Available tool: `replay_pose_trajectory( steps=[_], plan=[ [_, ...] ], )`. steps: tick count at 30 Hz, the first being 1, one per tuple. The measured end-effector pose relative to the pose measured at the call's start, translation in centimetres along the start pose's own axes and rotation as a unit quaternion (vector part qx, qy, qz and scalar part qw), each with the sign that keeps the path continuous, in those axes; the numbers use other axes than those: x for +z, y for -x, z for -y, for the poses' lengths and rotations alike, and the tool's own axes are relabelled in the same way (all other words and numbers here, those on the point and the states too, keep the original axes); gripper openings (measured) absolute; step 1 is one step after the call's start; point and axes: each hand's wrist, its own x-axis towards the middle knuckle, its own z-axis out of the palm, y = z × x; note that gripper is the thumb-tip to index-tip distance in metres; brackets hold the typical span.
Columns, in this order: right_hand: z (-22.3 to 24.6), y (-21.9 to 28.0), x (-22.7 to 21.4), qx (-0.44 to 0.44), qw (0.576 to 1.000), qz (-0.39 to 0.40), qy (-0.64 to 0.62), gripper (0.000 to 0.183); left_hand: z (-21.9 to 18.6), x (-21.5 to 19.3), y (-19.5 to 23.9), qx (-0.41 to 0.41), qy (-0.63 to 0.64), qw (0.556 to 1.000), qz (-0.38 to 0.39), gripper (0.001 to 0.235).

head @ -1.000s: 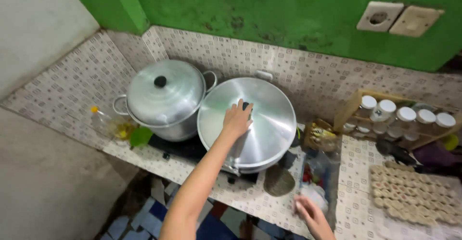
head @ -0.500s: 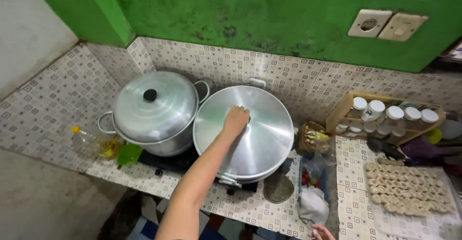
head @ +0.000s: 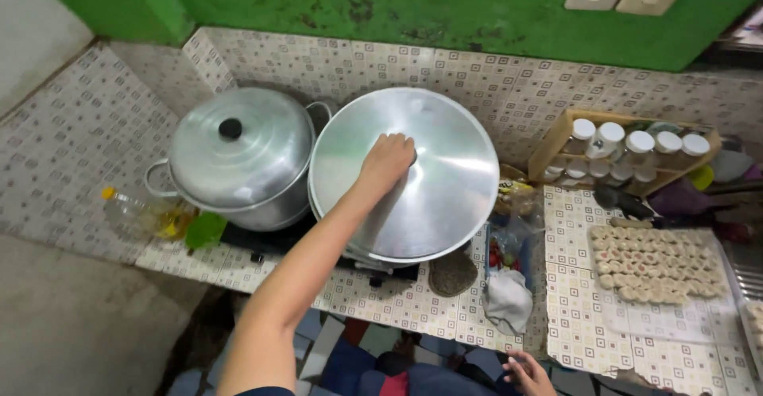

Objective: Applying oil to a steamer rack using a brush to prepare it for cooking.

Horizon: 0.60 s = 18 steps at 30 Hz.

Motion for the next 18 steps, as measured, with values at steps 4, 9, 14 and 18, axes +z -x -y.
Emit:
replay_pose_trajectory(
  steps=[4, 9, 14, 18],
  plan=[
    [0.1, -0.7, -2.5, 0.025, 0.999, -0.015, 0.016, 0.037, 1.5, -6.5, -0.3, -0.008, 0.032, 0.999, 0.030, 0.043],
    [-4.8, -7.1, -7.6, 0.001, 1.000, -0.017, 0.008, 0.032, 6.1, -12.9, 0.4, -0.014, 0.103, 0.994, -0.036, 0.039],
    [-4.1, -7.9, -9.6, 0.151, 0.987, 0.049, 0.035, 0.040, 10.8, -20.7, 3.4, -0.053, 0.089, 0.994, -0.039, 0.050],
    [-3.0, -3.7, -7.6, 0.145, 0.987, -0.014, 0.060, 0.039, 14.4, -24.9, 6.4, -0.081, 0.019, 0.996, -0.026, 0.042]
  ],
)
